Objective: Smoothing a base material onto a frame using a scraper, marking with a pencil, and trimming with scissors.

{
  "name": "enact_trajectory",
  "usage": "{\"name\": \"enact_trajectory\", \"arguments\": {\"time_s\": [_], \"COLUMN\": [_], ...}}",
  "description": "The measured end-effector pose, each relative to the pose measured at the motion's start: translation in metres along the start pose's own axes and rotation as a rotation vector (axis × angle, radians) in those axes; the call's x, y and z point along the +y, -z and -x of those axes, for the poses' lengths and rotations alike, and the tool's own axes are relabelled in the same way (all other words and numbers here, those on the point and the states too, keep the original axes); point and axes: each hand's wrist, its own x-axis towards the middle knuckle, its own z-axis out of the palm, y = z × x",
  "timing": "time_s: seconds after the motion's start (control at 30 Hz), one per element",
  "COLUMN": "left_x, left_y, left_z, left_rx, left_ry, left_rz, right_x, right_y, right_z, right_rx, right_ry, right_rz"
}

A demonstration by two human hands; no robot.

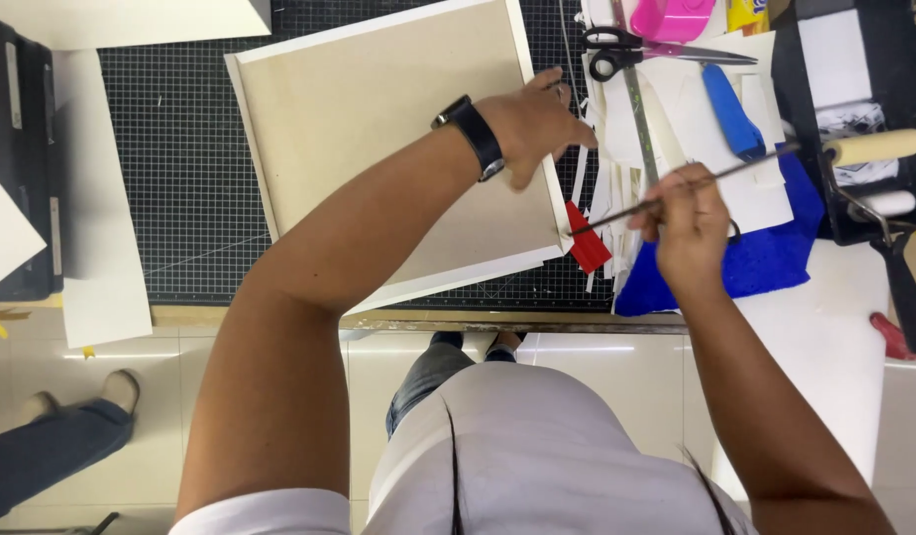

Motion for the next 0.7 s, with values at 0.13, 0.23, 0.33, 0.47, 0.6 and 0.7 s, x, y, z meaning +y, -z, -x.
{"name": "enact_trajectory", "arguments": {"time_s": [0.13,0.23,0.33,0.47,0.6,0.7], "left_x": [-0.034,-0.053,-0.062,-0.069,-0.077,-0.083], "left_y": [-0.002,0.004,0.006,0.016,0.024,0.024], "left_z": [-0.023,-0.032,-0.034,-0.031,-0.028,-0.031], "left_rx": [0.038,0.052,0.03,0.022,0.01,0.013], "left_ry": [-0.03,-0.009,-0.015,-0.021,-0.018,-0.043], "left_rz": [-0.066,-0.09,-0.067,-0.109,-0.093,-0.084], "right_x": [-0.005,-0.015,-0.015,-0.013,-0.02,-0.011], "right_y": [-0.017,-0.018,-0.023,-0.02,-0.029,-0.035], "right_z": [-0.029,-0.036,-0.035,-0.047,-0.053,-0.076], "right_rx": [0.045,0.078,-0.024,0.044,-0.032,0.064], "right_ry": [0.086,0.146,-0.036,0.071,0.048,0.129], "right_rz": [-0.048,-0.033,0.009,-0.01,0.089,0.033]}}
